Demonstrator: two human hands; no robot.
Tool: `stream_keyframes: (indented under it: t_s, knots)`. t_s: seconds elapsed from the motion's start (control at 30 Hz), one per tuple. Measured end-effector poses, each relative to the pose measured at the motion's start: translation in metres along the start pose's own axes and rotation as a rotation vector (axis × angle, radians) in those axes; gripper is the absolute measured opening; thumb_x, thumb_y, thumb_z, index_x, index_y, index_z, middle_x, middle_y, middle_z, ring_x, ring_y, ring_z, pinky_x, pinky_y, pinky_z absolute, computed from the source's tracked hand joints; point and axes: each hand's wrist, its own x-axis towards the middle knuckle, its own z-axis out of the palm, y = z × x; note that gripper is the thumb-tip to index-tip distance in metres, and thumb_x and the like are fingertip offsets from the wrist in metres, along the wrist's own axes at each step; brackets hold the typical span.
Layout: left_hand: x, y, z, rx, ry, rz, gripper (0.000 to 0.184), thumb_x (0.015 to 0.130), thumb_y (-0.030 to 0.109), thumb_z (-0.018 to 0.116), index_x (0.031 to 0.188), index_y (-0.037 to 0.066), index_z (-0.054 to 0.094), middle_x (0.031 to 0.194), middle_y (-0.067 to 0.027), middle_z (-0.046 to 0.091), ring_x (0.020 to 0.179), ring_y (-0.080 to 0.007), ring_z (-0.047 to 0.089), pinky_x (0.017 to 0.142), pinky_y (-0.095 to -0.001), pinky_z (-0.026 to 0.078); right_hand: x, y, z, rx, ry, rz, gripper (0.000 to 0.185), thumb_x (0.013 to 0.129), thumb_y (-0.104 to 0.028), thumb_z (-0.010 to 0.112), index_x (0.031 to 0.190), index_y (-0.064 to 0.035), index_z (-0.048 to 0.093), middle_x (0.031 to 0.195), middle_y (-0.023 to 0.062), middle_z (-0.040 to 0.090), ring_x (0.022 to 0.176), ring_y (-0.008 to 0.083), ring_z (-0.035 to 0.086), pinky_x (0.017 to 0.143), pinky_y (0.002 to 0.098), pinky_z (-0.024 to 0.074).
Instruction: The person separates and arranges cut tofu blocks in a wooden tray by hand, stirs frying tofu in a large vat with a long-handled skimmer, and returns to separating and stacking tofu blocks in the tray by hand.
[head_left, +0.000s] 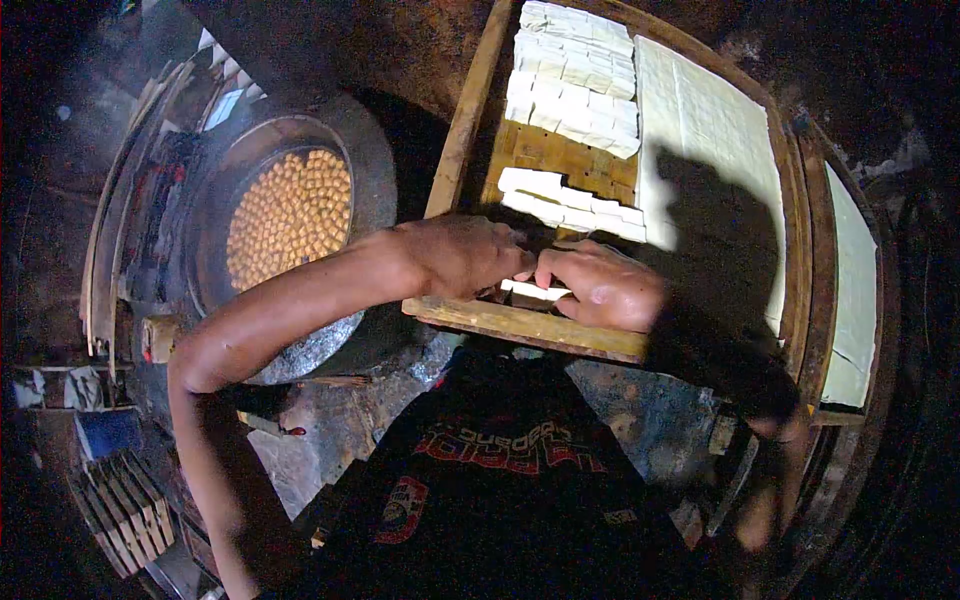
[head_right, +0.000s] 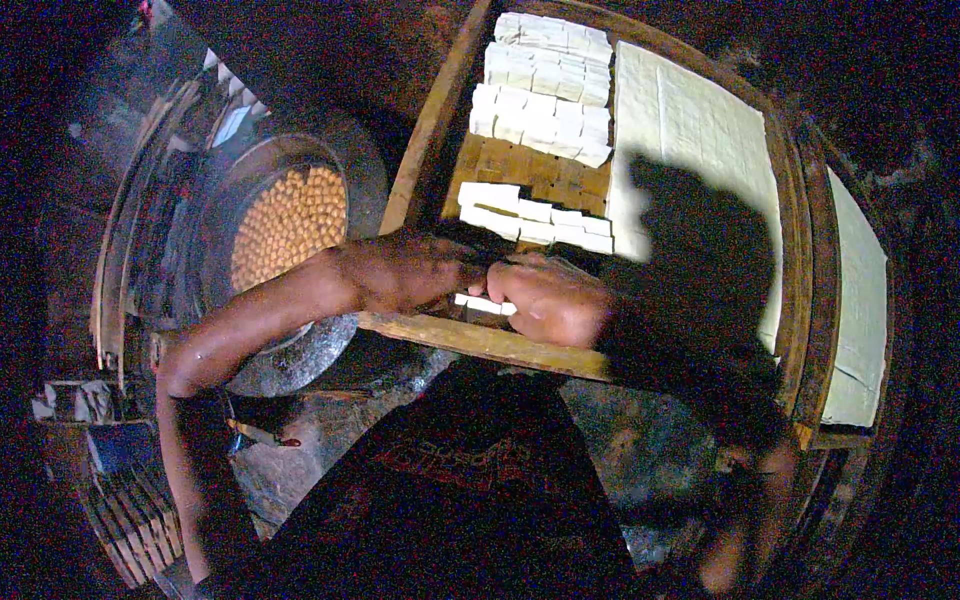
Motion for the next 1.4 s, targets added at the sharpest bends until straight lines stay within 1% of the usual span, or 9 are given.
stream_keyframes:
  t_s: [0.17, 0.23, 0.47, 0.53, 0.77, 1.07, 1.23, 1.3, 1.4]
  knots:
    - [-0.003, -0.003, -0.005, -0.272, 0.025, 0.067, 0.032, 0.080, 0.013, 0.060, 0.109, 0.002, 0.054, 0.096, -0.0198, 0.062, 0.098, -0.0365, 0.058, 0.086, -0.0438, 0.046, 0.001, -0.001, -0.006, 0.230, 0.025, -0.078, 0.027, 0.077, -0.008, 0.060, 0.101, -0.0053, 0.050, 0.092, 0.0101, 0.058, 0.084, 0.0262, 0.056, 0.074, 0.0383, 0.0464]
    - [0.001, -0.009, 0.005, -0.292, 0.054, 0.079, 0.032, 0.078, 0.010, 0.060, 0.109, 0.002, 0.053, 0.098, -0.0185, 0.061, 0.097, -0.0341, 0.059, 0.085, -0.0414, 0.047, 0.005, -0.007, -0.011, 0.220, -0.050, 0.088, 0.025, 0.077, -0.008, 0.060, 0.099, -0.0026, 0.052, 0.083, 0.0084, 0.057, 0.073, 0.0197, 0.056, 0.066, 0.0352, 0.0464]
    - [0.001, -0.016, 0.025, -0.300, 0.165, 0.070, 0.030, 0.084, 0.015, 0.061, 0.111, 0.002, 0.056, 0.101, -0.0185, 0.060, 0.100, -0.0333, 0.057, 0.090, -0.0402, 0.045, 0.009, 0.004, -0.007, 0.278, -0.177, 0.133, 0.024, 0.078, -0.007, 0.061, 0.101, -0.0006, 0.058, 0.075, 0.0067, 0.057, 0.068, 0.0147, 0.054, 0.064, 0.0309, 0.0465]
    - [0.000, -0.011, 0.023, -0.327, 0.193, 0.065, 0.029, 0.081, 0.016, 0.061, 0.107, 0.001, 0.058, 0.098, -0.0201, 0.061, 0.098, -0.0352, 0.058, 0.087, -0.0410, 0.045, 0.007, 0.001, -0.010, 0.273, -0.160, 0.124, 0.028, 0.072, -0.010, 0.061, 0.099, -0.0037, 0.058, 0.085, 0.0103, 0.060, 0.079, 0.0223, 0.059, 0.068, 0.0361, 0.0467]
    - [0.005, -0.009, 0.023, -0.391, 0.205, 0.082, 0.027, 0.076, 0.015, 0.063, 0.100, 0.003, 0.062, 0.095, -0.0207, 0.062, 0.096, -0.0357, 0.059, 0.084, -0.0408, 0.046, -0.001, 0.005, 0.003, 0.282, 0.029, 0.106, 0.035, 0.072, -0.010, 0.061, 0.106, -0.0048, 0.055, 0.088, 0.0120, 0.061, 0.083, 0.0242, 0.060, 0.072, 0.0365, 0.0483]
    - [0.004, -0.002, 0.014, -0.482, 0.121, -0.014, 0.025, 0.082, 0.016, 0.062, 0.102, 0.002, 0.057, 0.093, -0.0188, 0.062, 0.090, -0.0340, 0.060, 0.079, -0.0411, 0.048, 0.009, -0.008, -0.013, 0.117, -0.180, 0.214, 0.017, 0.074, -0.015, 0.059, 0.085, -0.0024, 0.063, 0.074, 0.0181, 0.064, 0.071, 0.0330, 0.063, 0.070, 0.0426, 0.0488]
    - [0.002, 0.006, 0.006, -0.271, 0.454, -0.081, 0.026, 0.078, 0.005, 0.063, 0.102, -0.001, 0.057, 0.096, -0.0223, 0.062, 0.091, -0.0393, 0.062, 0.079, -0.0442, 0.049, 0.002, 0.014, 0.011, -0.105, 0.293, 0.054, 0.031, 0.077, -0.014, 0.063, 0.107, -0.0054, 0.057, 0.091, 0.0175, 0.061, 0.091, 0.0362, 0.058, 0.079, 0.0446, 0.0461]
    - [0.000, 0.016, -0.004, -0.306, 0.373, -0.211, 0.029, 0.077, 0.005, 0.064, 0.104, 0.000, 0.055, 0.102, -0.0213, 0.061, 0.098, -0.0394, 0.059, 0.082, -0.0441, 0.049, -0.001, -0.008, -0.009, -0.143, 0.252, 0.049, 0.036, 0.079, -0.014, 0.064, 0.112, -0.0052, 0.053, 0.096, 0.0167, 0.058, 0.100, 0.0368, 0.053, 0.083, 0.0462, 0.0442]
    - [0.008, -0.001, 0.025, -0.200, 0.529, -0.038, 0.031, 0.077, 0.005, 0.065, 0.106, 0.001, 0.055, 0.105, -0.0203, 0.060, 0.099, -0.0386, 0.058, 0.081, -0.0449, 0.049, -0.004, -0.016, -0.009, -0.342, 0.249, 0.154, 0.040, 0.075, -0.014, 0.067, 0.113, -0.0076, 0.054, 0.100, 0.0133, 0.061, 0.097, 0.0336, 0.056, 0.084, 0.0437, 0.0444]
